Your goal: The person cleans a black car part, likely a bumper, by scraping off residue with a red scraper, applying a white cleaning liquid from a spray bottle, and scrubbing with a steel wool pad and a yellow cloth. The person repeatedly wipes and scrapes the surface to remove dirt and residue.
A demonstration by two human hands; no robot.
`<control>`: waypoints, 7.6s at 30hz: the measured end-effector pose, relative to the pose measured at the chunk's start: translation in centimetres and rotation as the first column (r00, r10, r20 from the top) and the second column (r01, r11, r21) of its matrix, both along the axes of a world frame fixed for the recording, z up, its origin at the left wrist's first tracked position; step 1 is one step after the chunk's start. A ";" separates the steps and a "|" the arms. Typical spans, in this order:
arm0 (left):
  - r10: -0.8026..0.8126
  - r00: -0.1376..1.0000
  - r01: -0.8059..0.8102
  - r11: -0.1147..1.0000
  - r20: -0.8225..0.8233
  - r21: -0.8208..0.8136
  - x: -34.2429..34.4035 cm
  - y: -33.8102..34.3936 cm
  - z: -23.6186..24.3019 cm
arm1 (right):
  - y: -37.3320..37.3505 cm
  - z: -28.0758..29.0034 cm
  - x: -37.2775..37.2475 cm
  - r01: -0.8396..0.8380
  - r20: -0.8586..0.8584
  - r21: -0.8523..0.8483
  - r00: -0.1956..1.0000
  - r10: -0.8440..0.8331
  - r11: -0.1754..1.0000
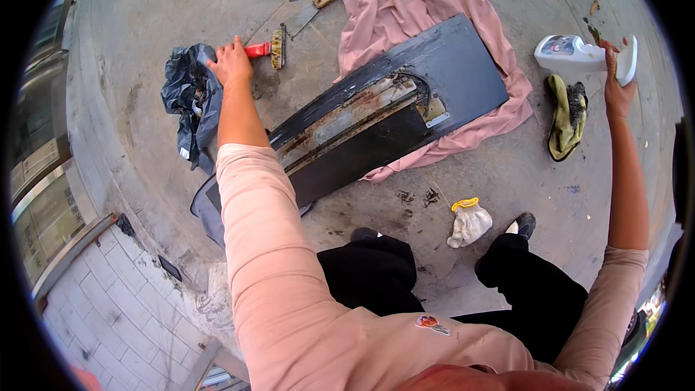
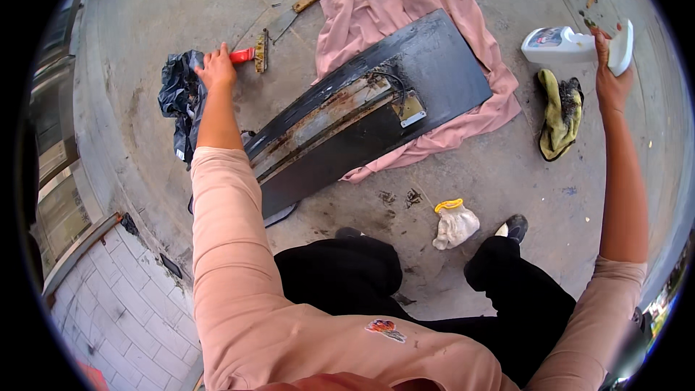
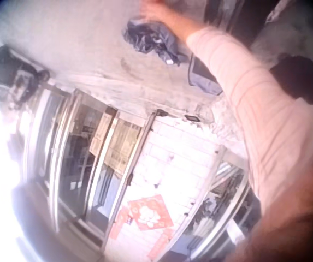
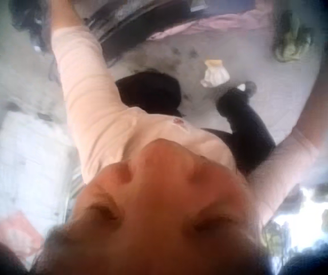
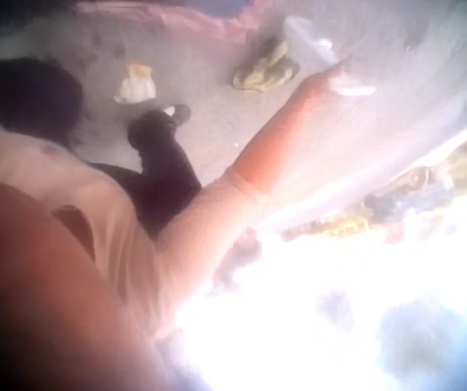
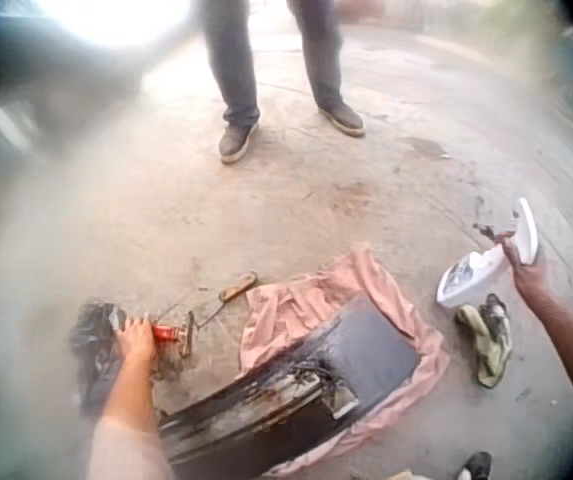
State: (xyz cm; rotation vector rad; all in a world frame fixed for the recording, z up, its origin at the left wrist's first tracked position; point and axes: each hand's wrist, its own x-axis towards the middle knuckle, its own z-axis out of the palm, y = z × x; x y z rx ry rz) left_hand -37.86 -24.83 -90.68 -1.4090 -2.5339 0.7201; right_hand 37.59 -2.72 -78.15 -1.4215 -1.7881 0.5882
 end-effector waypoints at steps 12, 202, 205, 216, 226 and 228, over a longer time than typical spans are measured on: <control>-0.247 0.890 0.136 0.946 0.384 0.294 13.2 -6.5 10.1 | -6.3 -1.4 1.2 0.157 0.327 -0.117 0.939 -0.112 0.981; 0.196 0.452 -0.455 0.890 0.870 0.036 48.2 10.4 6.7 | -7.3 -17.9 -8.0 -0.451 -0.433 -0.885 0.889 0.147 0.120; 0.201 0.461 -0.388 0.922 0.865 -0.007 50.8 6.5 6.8 | -6.9 -18.0 -7.5 -0.443 -0.422 -0.885 0.893 0.155 0.144; 0.152 0.510 -0.219 0.975 0.847 -0.043 42.8 5.0 10.8 | -7.6 -17.6 -8.3 -0.418 -0.401 -0.896 0.907 0.130 0.149; -0.171 0.643 0.184 0.981 0.747 0.066 34.9 -1.2 15.5 | -9.5 -17.4 -5.7 -0.359 -0.282 -0.793 0.933 0.226 0.493; -0.247 0.613 0.219 0.966 0.751 0.139 34.5 -2.7 16.1 | -10.6 -13.9 -7.2 -0.356 -0.225 -0.726 0.932 0.286 0.589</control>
